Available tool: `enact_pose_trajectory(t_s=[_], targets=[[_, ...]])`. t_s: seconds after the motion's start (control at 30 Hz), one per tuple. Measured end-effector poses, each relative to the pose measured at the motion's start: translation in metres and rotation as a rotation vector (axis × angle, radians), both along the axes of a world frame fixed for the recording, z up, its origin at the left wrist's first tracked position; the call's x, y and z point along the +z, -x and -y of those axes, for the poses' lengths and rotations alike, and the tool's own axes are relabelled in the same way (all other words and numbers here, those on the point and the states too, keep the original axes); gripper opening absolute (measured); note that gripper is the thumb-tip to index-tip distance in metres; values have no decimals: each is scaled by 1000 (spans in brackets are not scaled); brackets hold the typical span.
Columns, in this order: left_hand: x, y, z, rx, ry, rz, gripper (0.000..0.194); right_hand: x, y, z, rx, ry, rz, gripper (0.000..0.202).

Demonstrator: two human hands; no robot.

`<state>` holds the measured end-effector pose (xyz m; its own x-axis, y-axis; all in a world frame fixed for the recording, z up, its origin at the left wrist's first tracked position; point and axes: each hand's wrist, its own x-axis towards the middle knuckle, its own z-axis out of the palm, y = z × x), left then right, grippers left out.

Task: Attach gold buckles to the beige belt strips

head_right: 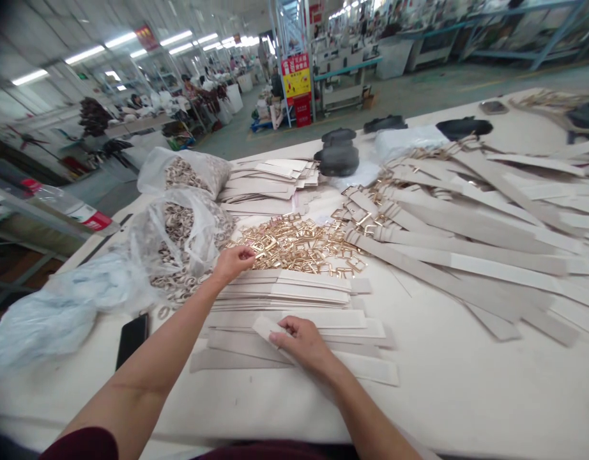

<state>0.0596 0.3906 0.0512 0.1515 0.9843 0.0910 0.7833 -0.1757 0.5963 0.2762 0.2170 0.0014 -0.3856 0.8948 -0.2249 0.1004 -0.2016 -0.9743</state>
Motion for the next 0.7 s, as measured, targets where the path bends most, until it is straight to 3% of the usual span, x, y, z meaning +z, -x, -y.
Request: enact_pose_trajectory(t_s=[0.13, 0.2, 0.33, 0.47, 0.7], targets=[[17, 5, 32, 46, 188, 483, 22, 4, -3, 2, 32, 76, -46, 31], [24, 2, 55, 45, 241, 678, 27, 14, -3, 4, -21, 180, -137, 34], [33, -13, 103, 25, 245, 887, 29, 43, 1, 12, -85, 287, -320, 38], [35, -25, 141, -14, 172, 981, 25, 62, 5, 22, -78, 275, -448, 37], [31, -19, 176, -116, 26, 879, 12, 69, 11, 40, -92, 232, -521, 34]])
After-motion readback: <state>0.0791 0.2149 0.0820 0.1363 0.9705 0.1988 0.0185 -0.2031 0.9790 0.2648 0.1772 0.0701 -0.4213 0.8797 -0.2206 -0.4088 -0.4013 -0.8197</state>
